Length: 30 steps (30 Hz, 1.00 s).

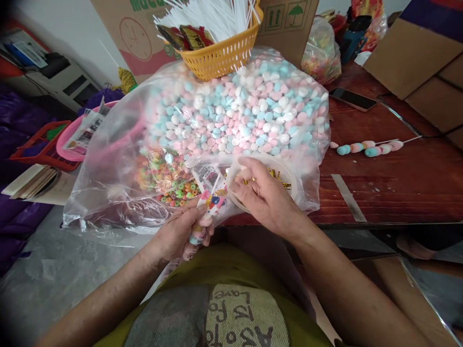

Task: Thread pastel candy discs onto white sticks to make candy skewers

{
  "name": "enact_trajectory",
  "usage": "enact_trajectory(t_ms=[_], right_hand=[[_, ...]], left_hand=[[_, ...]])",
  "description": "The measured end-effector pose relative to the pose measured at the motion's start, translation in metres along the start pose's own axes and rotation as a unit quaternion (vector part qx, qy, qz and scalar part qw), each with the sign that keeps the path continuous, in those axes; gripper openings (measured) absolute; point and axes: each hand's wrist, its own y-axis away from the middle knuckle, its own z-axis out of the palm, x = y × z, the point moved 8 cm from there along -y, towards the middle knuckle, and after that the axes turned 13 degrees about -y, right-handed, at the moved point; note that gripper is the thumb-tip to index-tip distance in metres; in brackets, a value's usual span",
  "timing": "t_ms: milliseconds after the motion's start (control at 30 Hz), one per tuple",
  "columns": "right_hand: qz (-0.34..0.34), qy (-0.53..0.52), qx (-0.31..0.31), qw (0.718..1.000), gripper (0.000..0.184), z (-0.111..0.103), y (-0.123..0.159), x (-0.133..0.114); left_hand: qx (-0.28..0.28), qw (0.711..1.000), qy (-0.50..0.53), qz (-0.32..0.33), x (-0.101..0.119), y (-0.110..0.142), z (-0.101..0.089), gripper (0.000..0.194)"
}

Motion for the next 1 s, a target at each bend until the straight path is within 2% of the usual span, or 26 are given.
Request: enact_trajectory(t_ms=[100,133,200,333,400,467,500,533,567,600,633,700,733,767,800,833,867,900,933,967,1000], right_hand=[[0.046,-0.029,-0.041,0.998,0.019,0.018,0.011,0.013],[0.055,-0.030,-0.049,0.997,0.019,0.024,0.014,0.016],[0.071,-0.043,-0.040,0.996,0.024,0.034,0.018,0.020],[0.114,-0.102,0.009,0.988,0.019,0.043,0.019,0.025],[0.132,-0.100,0.013,0.986,0.020,0.043,0.018,0.024],[0.083,-0.023,0.026,0.996,0.023,0.034,0.014,0.012],[0.018,0.046,0.048,0.998,0.023,0.026,0.013,-0.001],[-0.069,0.127,0.069,0.987,0.021,0.020,0.013,-0.017],[-0.165,0.212,0.074,0.960,0.019,0.019,0.017,-0.034],[-0.253,0.292,0.050,0.921,0.019,0.025,0.022,-0.046],[-0.319,0.364,-0.001,0.875,0.022,0.037,0.029,-0.051],[-0.390,0.460,-0.123,0.788,0.028,0.059,0.044,-0.042],[-0.407,0.485,-0.158,0.758,0.030,0.065,0.050,-0.036],[-0.420,0.498,-0.174,0.739,0.030,0.069,0.055,-0.031],[-0.427,0.501,-0.177,0.732,0.028,0.071,0.060,-0.027],[-0.424,0.497,-0.177,0.736,0.026,0.072,0.062,-0.023],[-0.405,0.486,-0.181,0.753,0.024,0.072,0.062,-0.019],[-0.365,0.466,-0.186,0.784,0.022,0.071,0.060,-0.015],[-0.297,0.424,-0.187,0.835,0.021,0.068,0.054,-0.011],[-0.210,0.364,-0.182,0.889,0.021,0.063,0.047,-0.005],[-0.127,0.297,-0.170,0.931,0.022,0.058,0.041,-0.001]], left_hand=[[0.067,0.991,-0.080,0.080,0.013,0.001,-0.005,0.031],[0.073,0.986,-0.111,0.099,0.017,0.002,-0.004,0.031],[0.040,0.982,-0.152,0.102,0.018,0.005,0.003,0.035],[-0.067,0.976,-0.183,0.094,0.017,0.011,0.015,0.036],[-0.076,0.969,-0.211,0.100,0.019,0.011,0.015,0.033],[-0.062,0.962,-0.247,0.098,0.019,0.008,0.011,0.033],[-0.056,0.960,-0.262,0.087,0.017,0.007,0.009,0.033],[-0.055,0.959,-0.269,0.071,0.015,0.005,0.006,0.033],[-0.066,0.960,-0.268,0.052,0.012,0.004,0.005,0.034],[-0.089,0.961,-0.261,0.034,0.009,0.004,0.005,0.035],[-0.120,0.961,-0.250,0.020,0.006,0.004,0.006,0.037],[-0.195,0.954,-0.226,0.015,0.005,0.006,0.013,0.039],[-0.237,0.947,-0.216,0.015,0.004,0.008,0.017,0.039],[-0.271,0.940,-0.209,0.015,0.005,0.009,0.021,0.038],[-0.294,0.932,-0.210,0.020,0.006,0.010,0.024,0.037],[-0.297,0.928,-0.223,0.039,0.009,0.010,0.026,0.035],[-0.277,0.924,-0.252,0.072,0.015,0.008,0.025,0.032],[-0.233,0.919,-0.299,0.113,0.023,0.006,0.023,0.028],[-0.168,0.904,-0.358,0.159,0.033,0.004,0.018,0.023],[-0.094,0.879,-0.421,0.201,0.042,0.004,0.012,0.017],[-0.028,0.847,-0.476,0.235,0.051,0.007,0.008,0.013]])
